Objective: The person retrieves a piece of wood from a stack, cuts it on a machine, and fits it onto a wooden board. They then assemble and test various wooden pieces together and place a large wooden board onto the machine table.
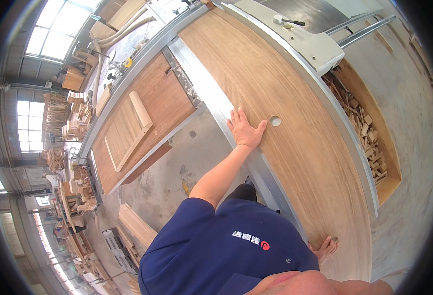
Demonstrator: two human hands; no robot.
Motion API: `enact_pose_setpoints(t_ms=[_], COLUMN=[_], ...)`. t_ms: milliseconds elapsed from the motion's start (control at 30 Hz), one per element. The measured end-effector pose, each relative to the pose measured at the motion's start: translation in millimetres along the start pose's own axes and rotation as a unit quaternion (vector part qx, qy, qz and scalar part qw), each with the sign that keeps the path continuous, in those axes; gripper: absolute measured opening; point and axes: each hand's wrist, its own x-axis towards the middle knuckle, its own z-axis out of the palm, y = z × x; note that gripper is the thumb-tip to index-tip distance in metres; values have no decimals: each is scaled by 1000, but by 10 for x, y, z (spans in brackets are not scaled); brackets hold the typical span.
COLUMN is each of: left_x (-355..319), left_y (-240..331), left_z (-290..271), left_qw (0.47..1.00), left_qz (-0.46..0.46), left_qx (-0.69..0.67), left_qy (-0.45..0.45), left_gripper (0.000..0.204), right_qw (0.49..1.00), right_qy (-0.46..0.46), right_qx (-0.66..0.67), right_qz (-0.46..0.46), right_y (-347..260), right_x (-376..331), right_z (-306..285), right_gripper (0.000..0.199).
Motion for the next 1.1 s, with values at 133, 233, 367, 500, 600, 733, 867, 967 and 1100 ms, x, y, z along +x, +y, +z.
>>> enact_pose_setpoints(t_ms=[133,233,367,500,600,733,867,967,1100], left_x=[8,5,10,32,55,61,76,66,44], left_y=[-13,-18,-68,-73,-63,-86,-123,-163,-256], left_z=[13,3,44,13,23,35,36,86,135], left_qw=[1000,1000,1000,1000,1000,1000,1000,999,998], left_qz=[1,2,5,11,15,20,18,28,28], left_qx=[-2,-6,-9,-7,-9,-6,-4,6,13], left_qy=[0,-1,6,16,12,18,25,42,49], left_gripper=[109,109,108,108,108,108,108,108,108], right_qw=[1000,1000,1000,1000,1000,1000,1000,1000,1000], right_qy=[-1,10,9,13,20,21,15,8,11], right_qx=[-7,-7,-12,-5,-10,-15,-9,-4,3], right_qz=[-3,-5,1,1,-2,-3,0,0,-8], right_y=[-9,-30,-90,-92,-116,-172,-185,-162,-158], right_x=[4,7,42,37,40,65,68,18,-15], right_z=[12,18,-13,20,31,-12,41,90,143], right_gripper=[104,103,102,100,98,98,98,98,98])
